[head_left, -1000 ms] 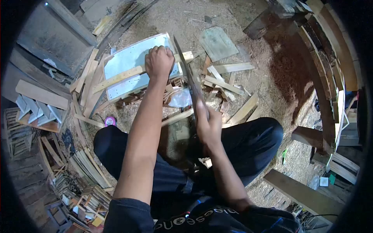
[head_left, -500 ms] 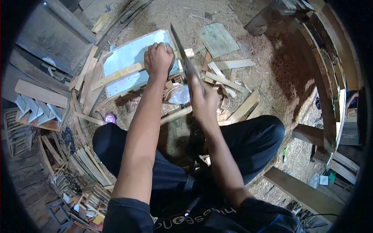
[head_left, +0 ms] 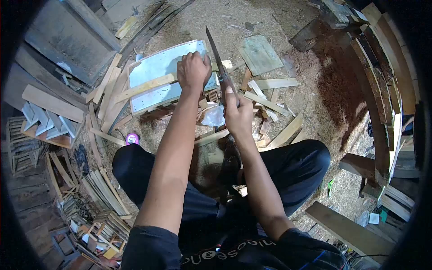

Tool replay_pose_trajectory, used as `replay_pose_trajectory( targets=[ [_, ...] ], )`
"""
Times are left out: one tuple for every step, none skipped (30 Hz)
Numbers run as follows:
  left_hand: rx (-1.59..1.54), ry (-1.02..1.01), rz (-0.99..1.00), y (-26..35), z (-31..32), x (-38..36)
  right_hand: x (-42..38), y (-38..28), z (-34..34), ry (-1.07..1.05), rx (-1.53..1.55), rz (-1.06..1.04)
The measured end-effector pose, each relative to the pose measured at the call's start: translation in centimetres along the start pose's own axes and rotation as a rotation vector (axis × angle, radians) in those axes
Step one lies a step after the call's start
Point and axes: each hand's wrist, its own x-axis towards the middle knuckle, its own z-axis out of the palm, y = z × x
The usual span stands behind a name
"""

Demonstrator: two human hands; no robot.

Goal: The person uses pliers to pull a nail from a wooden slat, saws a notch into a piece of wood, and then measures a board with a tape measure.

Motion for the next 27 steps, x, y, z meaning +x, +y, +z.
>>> replay_pose_trajectory(
  targets=[
    [-0.020,-0.033,0.030,0.1,-0.2,0.0,-0.1,0.0,0.0,0.002,0.002,-0.003],
    [-0.022,-0.025,0.035,0.0,-0.6,-0.3,-0.2,0.4,-0.1,0.006,0.026,-0.007],
    [-0.118,-0.042,0.144,-0.3,-1.6,-1.1,-0.2,0.7,-0.2,0.010,0.051,-0.013],
    [-0.210,-0.059,0.252,-0.8,-2.1,-1.4,-0.1,0.9,-0.2,0.009,0.036,0.027],
    [-0.207,-0.054,0.256,-1.4,-2.2,-1.1,0.1,1.1,-0.1,0.009,0.041,0.022],
    [-0.300,-0.016,0.357,-2.1,-2.3,-1.4,0.0,1.2,-0.2,-0.004,0.056,0.015],
    [-0.393,0.020,0.454,-2.6,-2.3,-1.7,-0.1,1.3,-0.3,-0.018,0.070,0.011],
    [-0.359,0.003,0.467,-3.0,-2.2,-1.8,-0.1,1.3,-0.4,-0.031,0.074,0.013],
    [-0.362,0.001,0.468,-3.0,-2.2,-1.8,-0.1,1.4,-0.5,-0.028,0.072,0.015],
    [-0.351,-0.016,0.464,-2.9,-2.2,-1.6,0.1,1.4,-0.6,-0.038,0.068,0.023],
    [-0.340,-0.036,0.458,-2.8,-2.1,-1.6,0.1,1.4,-0.7,-0.050,0.063,0.035],
    [-0.314,-0.049,0.465,-2.6,-2.5,-1.8,-0.5,-0.2,-1.3,-0.060,0.016,0.007],
    [-0.316,-0.052,0.465,-2.7,-2.4,-1.8,-1.7,-0.9,-1.9,-0.058,0.015,0.010],
    [-0.309,-0.026,0.465,-2.6,-2.3,-1.4,-3.3,-1.3,-2.6,-0.050,-0.016,0.004],
    [-0.306,-0.004,0.462,-2.6,-2.0,-1.2,-5.2,-1.4,-3.5,-0.042,-0.051,0.002],
    [-0.312,0.004,0.461,-2.5,-1.9,-1.2,-7.4,-0.8,-4.8,-0.058,-0.047,0.028],
    [-0.329,-0.009,0.456,-2.5,-1.9,-1.4,-8.5,-0.3,-5.7,-0.076,-0.040,0.054],
    [-0.343,-0.029,0.450,-2.5,-2.0,-1.6,-8.2,-0.3,-5.7,-0.079,-0.040,0.052],
    [-0.341,-0.037,0.447,-2.5,-2.1,-1.8,-8.2,-0.2,-5.7,-0.085,-0.001,0.090],
    [-0.318,-0.024,0.455,-2.4,-2.1,-1.9,-8.2,-0.2,-5.5,-0.088,0.041,0.133],
    [-0.299,-0.011,0.462,-2.3,-2.2,-2.0,-6.2,-0.3,-4.3,-0.062,-0.008,0.013],
    [-0.277,-0.015,0.467,-2.3,-2.3,-1.9,-4.1,-1.0,-3.3,-0.069,-0.027,0.003],
    [-0.278,-0.015,0.470,-2.5,-2.1,-1.7,-1.7,-0.5,-1.7,-0.039,-0.009,0.013],
    [-0.298,-0.009,0.478,-2.6,-2.0,-1.4,0.1,-0.5,-0.8,-0.014,0.028,0.001],
    [-0.317,-0.001,0.485,-2.8,-1.9,-1.1,0.0,-0.7,-0.9,-0.014,0.032,-0.003],
    [-0.288,0.000,0.483,-2.8,-1.6,-1.1,-0.4,-1.0,-1.4,-0.026,-0.021,-0.013],
    [-0.291,0.005,0.479,-2.7,-1.7,-1.2,-1.1,-1.3,-2.2,-0.037,-0.076,-0.022]
  ],
)
